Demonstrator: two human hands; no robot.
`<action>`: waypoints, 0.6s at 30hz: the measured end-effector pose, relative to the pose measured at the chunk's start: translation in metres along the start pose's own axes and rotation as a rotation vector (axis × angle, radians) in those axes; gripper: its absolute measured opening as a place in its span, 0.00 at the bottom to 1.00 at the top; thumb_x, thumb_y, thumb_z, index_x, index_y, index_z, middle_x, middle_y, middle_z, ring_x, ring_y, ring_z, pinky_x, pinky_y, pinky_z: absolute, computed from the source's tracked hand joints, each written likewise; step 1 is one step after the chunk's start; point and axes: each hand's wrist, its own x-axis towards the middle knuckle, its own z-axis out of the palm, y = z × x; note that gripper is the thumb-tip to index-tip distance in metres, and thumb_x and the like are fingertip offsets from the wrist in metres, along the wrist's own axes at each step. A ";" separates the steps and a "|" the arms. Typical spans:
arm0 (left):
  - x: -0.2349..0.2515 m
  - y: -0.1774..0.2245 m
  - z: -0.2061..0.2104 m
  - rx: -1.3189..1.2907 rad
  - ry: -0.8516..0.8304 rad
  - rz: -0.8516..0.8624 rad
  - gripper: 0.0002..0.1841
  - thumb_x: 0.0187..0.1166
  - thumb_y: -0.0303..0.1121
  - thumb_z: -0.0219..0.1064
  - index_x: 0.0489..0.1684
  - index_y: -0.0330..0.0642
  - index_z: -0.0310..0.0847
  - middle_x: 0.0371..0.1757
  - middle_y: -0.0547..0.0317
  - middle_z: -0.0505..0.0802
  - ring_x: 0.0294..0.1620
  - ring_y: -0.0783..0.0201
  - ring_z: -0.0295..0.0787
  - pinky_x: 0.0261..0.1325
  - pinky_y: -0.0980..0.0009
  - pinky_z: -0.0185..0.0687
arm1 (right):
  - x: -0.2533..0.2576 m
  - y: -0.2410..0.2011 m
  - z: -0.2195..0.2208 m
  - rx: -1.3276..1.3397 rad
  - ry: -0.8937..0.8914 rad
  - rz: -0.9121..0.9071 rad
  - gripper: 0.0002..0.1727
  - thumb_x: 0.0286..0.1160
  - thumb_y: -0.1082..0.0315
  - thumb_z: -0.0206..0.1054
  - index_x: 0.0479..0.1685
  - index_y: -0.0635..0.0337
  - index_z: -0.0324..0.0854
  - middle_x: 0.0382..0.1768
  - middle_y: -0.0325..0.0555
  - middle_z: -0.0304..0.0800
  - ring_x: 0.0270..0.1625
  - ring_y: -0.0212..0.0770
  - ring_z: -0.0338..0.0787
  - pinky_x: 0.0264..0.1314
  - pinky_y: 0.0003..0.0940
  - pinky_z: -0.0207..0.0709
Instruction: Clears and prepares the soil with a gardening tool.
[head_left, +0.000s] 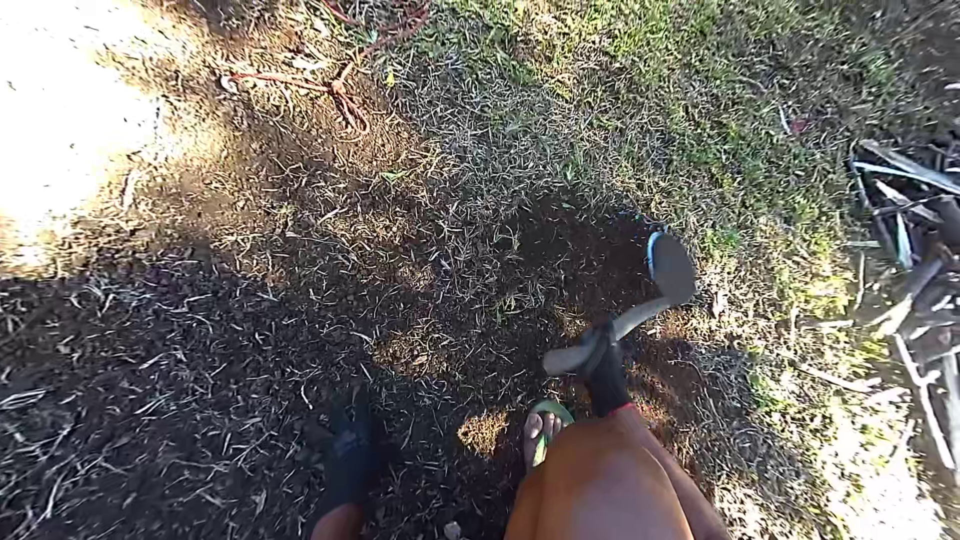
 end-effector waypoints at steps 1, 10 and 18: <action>0.000 0.000 0.000 -0.011 0.006 0.003 0.72 0.42 0.41 0.94 0.97 0.63 0.41 0.93 0.25 0.42 0.88 0.13 0.42 0.75 0.18 0.56 | -0.012 0.013 -0.003 -0.080 -0.046 0.049 0.17 0.94 0.56 0.48 0.46 0.60 0.75 0.25 0.38 0.79 0.25 0.32 0.80 0.31 0.32 0.81; -0.003 0.000 -0.006 -0.001 0.013 -0.005 0.69 0.44 0.41 0.93 0.96 0.62 0.44 0.93 0.25 0.46 0.87 0.14 0.45 0.75 0.18 0.57 | -0.030 -0.014 -0.008 -0.110 0.016 0.147 0.15 0.93 0.57 0.54 0.54 0.62 0.74 0.23 0.40 0.80 0.21 0.33 0.81 0.24 0.29 0.82; -0.002 -0.002 -0.001 -0.014 0.020 0.000 0.70 0.44 0.42 0.92 0.97 0.63 0.42 0.93 0.24 0.45 0.88 0.13 0.39 0.75 0.15 0.51 | -0.142 -0.010 0.020 -0.510 -0.145 0.300 0.21 0.90 0.55 0.58 0.63 0.65 0.77 0.30 0.45 0.83 0.27 0.33 0.83 0.34 0.31 0.84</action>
